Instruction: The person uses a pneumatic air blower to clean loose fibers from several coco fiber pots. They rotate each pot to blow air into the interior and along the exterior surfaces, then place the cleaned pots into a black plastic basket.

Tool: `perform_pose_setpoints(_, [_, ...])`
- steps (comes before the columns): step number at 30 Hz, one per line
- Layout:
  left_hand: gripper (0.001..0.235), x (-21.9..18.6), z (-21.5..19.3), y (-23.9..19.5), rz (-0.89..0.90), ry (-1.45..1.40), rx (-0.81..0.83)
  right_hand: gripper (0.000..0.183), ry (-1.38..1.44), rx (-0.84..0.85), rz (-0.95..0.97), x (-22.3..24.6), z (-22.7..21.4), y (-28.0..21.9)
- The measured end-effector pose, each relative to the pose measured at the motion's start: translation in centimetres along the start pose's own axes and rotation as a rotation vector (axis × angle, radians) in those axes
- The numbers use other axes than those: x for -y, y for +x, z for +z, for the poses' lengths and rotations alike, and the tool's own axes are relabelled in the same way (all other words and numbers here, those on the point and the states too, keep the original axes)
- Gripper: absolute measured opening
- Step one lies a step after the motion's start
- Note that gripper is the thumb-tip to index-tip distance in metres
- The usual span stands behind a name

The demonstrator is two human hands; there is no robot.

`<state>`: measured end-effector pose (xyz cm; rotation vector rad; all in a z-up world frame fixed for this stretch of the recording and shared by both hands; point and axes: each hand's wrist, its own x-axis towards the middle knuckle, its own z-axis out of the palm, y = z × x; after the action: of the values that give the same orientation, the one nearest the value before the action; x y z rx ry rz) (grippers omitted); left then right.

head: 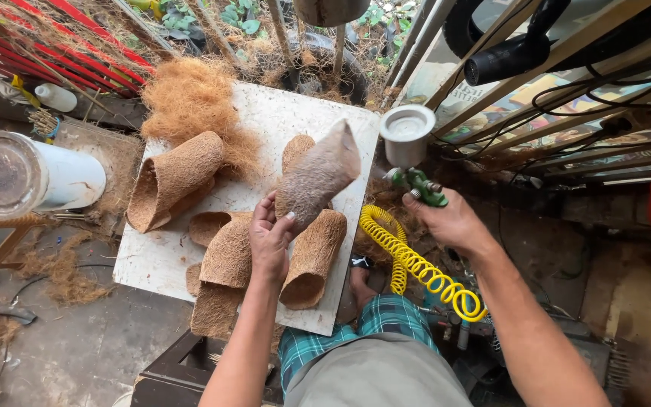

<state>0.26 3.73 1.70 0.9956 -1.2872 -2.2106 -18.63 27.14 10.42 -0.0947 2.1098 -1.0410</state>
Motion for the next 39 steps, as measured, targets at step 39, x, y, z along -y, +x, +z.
perform_pose_setpoints(39, [0.055, 0.9, -2.3, 1.5, -0.342, -0.379, -0.069, 0.048, 0.062, -0.147, -0.085, -2.0, -0.5, 1.4])
